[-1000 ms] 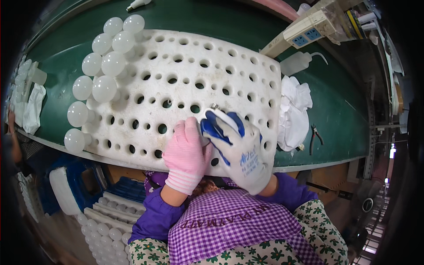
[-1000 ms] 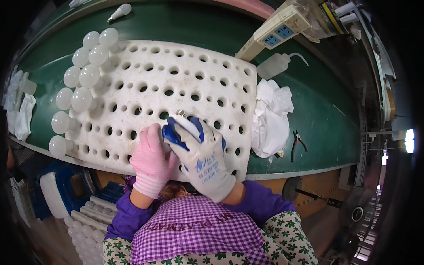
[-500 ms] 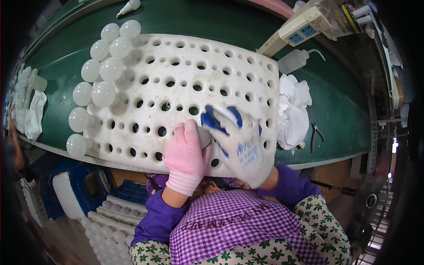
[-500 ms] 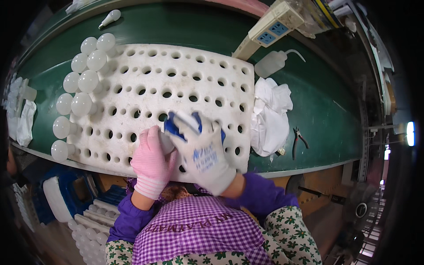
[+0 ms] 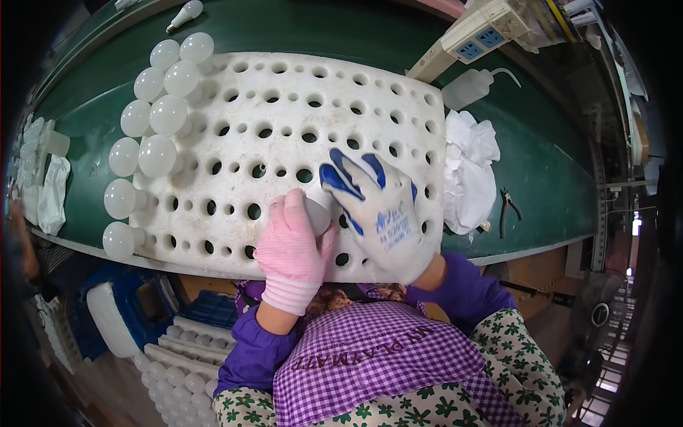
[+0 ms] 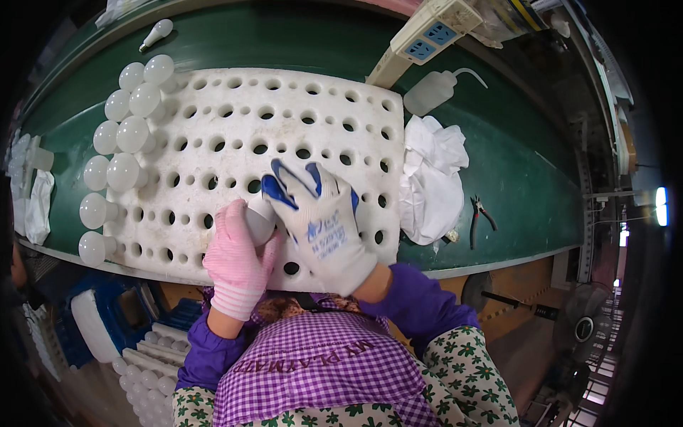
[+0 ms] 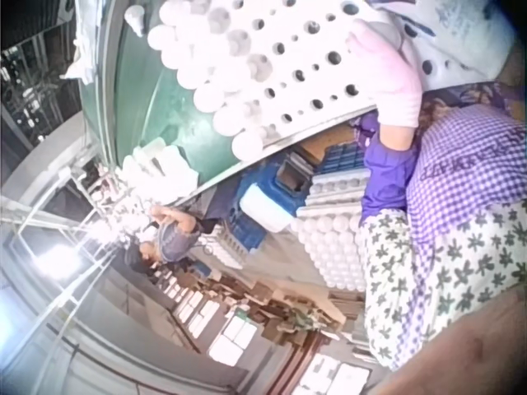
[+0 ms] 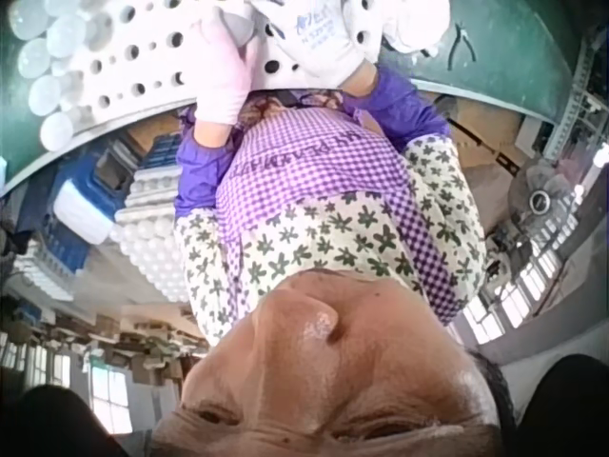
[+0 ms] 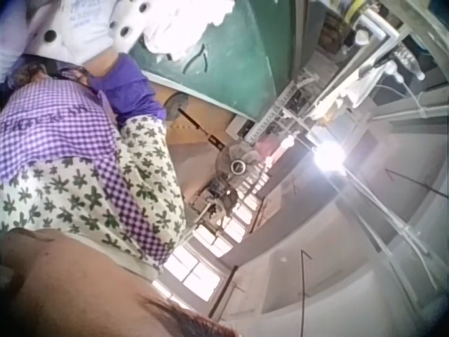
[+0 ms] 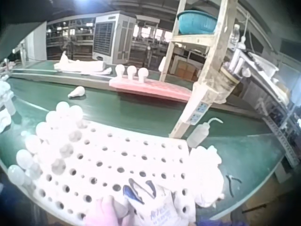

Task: The person assembles light bulb components on a production line and places the completed light bulbs into a plastic tray, using pliers to manipulate the components.

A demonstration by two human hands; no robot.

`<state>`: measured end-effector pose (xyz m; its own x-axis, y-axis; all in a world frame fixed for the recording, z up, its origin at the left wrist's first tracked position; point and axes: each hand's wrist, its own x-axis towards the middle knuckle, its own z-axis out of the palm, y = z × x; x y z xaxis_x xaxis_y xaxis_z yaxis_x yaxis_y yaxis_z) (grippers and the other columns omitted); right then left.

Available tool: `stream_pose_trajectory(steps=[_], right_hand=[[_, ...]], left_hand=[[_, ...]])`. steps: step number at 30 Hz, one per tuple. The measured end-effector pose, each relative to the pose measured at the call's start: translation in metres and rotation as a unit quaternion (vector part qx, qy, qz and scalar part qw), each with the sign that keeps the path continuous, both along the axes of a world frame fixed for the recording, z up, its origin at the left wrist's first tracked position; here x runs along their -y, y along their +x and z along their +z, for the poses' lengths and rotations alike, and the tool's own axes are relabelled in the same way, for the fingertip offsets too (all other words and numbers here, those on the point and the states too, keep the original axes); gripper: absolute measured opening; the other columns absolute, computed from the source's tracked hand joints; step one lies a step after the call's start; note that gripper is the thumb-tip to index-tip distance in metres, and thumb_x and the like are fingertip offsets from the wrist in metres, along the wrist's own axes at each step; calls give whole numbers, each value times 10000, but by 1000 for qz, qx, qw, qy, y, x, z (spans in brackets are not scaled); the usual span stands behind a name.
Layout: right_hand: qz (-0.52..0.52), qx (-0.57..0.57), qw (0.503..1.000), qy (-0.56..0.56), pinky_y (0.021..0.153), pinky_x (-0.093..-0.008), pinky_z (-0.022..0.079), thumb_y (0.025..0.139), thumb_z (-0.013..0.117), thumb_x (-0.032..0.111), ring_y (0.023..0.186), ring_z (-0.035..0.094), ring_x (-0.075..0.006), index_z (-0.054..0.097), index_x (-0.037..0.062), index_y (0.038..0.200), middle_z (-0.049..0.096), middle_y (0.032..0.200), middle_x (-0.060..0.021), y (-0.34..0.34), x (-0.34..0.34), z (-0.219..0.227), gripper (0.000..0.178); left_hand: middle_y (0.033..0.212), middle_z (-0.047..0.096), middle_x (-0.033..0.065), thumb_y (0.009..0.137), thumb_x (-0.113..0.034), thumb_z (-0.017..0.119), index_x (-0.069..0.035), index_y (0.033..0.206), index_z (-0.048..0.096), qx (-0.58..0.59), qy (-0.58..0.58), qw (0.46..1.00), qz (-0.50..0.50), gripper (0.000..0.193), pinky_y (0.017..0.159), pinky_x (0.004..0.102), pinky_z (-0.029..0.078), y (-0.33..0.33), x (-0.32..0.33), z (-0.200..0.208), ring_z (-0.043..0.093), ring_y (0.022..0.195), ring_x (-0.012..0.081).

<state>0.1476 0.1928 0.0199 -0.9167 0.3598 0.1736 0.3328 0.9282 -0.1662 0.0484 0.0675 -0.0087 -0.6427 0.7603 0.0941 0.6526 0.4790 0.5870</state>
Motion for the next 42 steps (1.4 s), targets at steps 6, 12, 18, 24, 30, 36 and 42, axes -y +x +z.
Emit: stream_pose_trajectory(steps=[6,12,18,24,30,36,42], right_hand=[[-30,-30,999,3,983,-458,366,739,613,130,1185,472,-340,600,174,1274,480,1417,-43,-1,3,-9,538],[15,-7,1000,-6,978,-485,355,746,583,143,1200,450,-379,604,169,1268,464,1437,-39,8,13,0,523],[-4,18,999,46,989,-474,347,742,617,183,1205,460,-368,617,214,1246,504,1402,-11,-15,-4,-3,505],[-10,1,1000,-5,981,-451,352,710,637,118,1192,485,-296,675,187,1145,549,1348,-30,-14,-6,5,443],[27,-38,998,-45,949,-439,395,714,622,91,1155,514,-309,644,187,1185,556,1345,-44,-12,0,1,481],[-12,-23,999,-44,940,-482,387,758,612,129,1153,506,-328,622,192,1216,535,1360,-49,-30,-21,-14,463],[-9,-46,998,-36,943,-476,373,730,637,160,1170,479,-338,619,184,1216,517,1374,-41,-19,5,-2,487]], left_hand=[[1105,538,248,735,-256,760,13,1269,430,-26,-6,1000,-11,682,685,424,518,0,-2,3,621,858,376],[1179,529,223,719,-219,765,-15,1293,428,-31,11,999,-9,696,731,418,524,3,3,-4,627,888,387],[1188,529,219,698,-211,766,-24,1300,424,-10,-6,1000,1,717,762,415,522,-2,1,-4,618,936,387],[1212,512,213,727,-248,765,3,1283,440,15,-9,1000,4,692,801,424,513,-2,0,4,608,967,389],[1255,461,243,761,-311,749,25,1257,452,67,15,998,3,669,784,424,528,-19,-1,5,628,922,396],[1316,438,235,768,-268,747,10,1308,421,8,88,996,22,689,807,431,527,-27,-3,-5,624,978,396],[1304,459,219,742,-152,751,-4,1304,406,-13,68,998,-6,675,758,416,543,-21,-1,-8,632,962,387]])
